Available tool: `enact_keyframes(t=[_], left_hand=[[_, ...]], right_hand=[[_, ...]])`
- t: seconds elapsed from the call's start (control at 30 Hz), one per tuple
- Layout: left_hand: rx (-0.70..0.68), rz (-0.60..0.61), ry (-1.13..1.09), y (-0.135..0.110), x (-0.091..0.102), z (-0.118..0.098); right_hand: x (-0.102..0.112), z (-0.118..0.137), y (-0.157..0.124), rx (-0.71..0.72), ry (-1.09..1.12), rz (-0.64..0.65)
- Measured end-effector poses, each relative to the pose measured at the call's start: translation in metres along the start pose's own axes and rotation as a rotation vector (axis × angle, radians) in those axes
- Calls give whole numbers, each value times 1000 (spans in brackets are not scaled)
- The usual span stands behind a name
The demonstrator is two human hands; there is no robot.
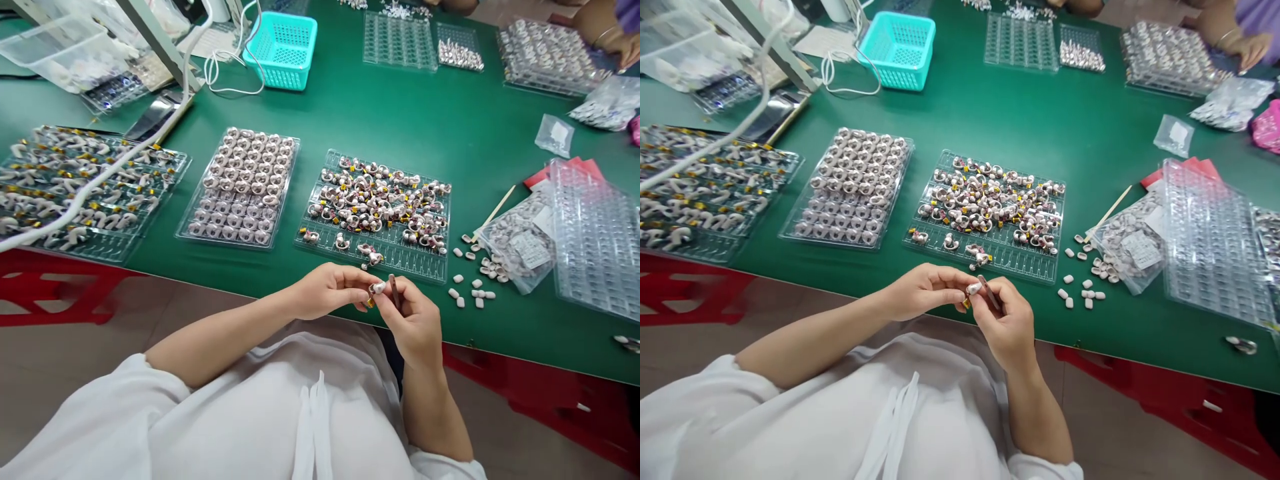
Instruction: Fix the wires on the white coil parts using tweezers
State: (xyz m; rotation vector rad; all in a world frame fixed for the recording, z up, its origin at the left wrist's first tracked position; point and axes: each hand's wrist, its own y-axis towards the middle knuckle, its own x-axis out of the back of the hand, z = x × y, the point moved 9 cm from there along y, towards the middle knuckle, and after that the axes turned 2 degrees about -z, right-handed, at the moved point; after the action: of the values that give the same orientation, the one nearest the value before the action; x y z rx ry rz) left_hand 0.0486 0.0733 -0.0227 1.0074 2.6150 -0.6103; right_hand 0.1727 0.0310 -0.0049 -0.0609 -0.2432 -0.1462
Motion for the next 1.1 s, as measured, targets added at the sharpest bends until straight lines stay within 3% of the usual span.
enact_keyframes(t=[0.13,0.43,0.63,1.1], left_hand=[[-61,-117,44,-3,9,3],[-323,-154,433,-10,9,-19],[-453,-183,667,-15,7,-28],[-310,-189,597,-12,14,-19]], right_hand=[[-2,-3,1,-36,47,15],[-7,-20,-2,-174,185,17],[-8,-19,-2,-141,171,-10],[-10,-18,1,-107,102,35]])
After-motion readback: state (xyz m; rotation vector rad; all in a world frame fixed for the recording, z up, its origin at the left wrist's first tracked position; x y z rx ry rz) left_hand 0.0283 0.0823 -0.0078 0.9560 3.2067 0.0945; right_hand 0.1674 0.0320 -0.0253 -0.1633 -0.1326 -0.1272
